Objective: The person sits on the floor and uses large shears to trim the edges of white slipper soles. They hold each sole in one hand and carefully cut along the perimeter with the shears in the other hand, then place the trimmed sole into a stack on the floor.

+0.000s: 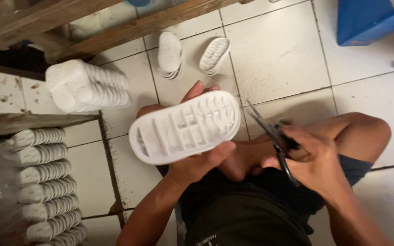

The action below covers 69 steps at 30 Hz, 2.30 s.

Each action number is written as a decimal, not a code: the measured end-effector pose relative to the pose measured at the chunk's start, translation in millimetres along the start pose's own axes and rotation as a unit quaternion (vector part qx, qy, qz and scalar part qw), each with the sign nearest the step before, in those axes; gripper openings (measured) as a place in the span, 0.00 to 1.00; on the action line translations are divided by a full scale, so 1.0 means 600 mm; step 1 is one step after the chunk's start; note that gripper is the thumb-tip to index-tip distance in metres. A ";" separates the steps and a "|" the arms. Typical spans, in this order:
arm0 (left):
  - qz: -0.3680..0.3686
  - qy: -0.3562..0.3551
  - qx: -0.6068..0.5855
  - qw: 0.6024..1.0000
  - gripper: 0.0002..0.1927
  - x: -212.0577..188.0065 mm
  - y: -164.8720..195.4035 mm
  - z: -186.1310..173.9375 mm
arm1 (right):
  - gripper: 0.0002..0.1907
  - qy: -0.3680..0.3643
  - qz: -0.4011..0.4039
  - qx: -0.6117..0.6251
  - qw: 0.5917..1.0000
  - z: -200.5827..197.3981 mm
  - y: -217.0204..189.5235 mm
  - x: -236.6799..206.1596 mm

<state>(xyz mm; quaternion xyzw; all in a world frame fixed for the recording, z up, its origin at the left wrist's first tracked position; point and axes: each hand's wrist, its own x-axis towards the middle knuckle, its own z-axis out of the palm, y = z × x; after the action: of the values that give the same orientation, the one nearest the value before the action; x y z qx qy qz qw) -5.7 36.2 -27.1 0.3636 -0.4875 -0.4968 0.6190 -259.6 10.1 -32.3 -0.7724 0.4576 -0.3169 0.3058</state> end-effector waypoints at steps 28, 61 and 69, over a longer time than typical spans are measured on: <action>-0.030 -0.056 0.025 0.998 0.43 -0.004 0.025 0.002 | 0.18 -0.022 -0.026 -0.083 0.996 -0.028 -0.022 0.007; -0.134 -0.185 -0.075 0.971 0.42 0.055 0.051 -0.026 | 0.16 0.024 0.043 -0.033 0.998 0.006 -0.047 0.031; -0.081 0.002 -0.115 0.990 0.31 0.038 0.017 -0.016 | 0.16 0.028 0.033 -0.081 0.996 0.002 -0.043 0.034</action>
<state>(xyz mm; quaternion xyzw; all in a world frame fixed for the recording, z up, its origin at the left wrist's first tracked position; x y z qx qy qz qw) 7.3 16.3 -14.5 0.3296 -0.3950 -0.5969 0.6157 -237.7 1.8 -8.7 -0.7699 0.5152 -0.2903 0.2399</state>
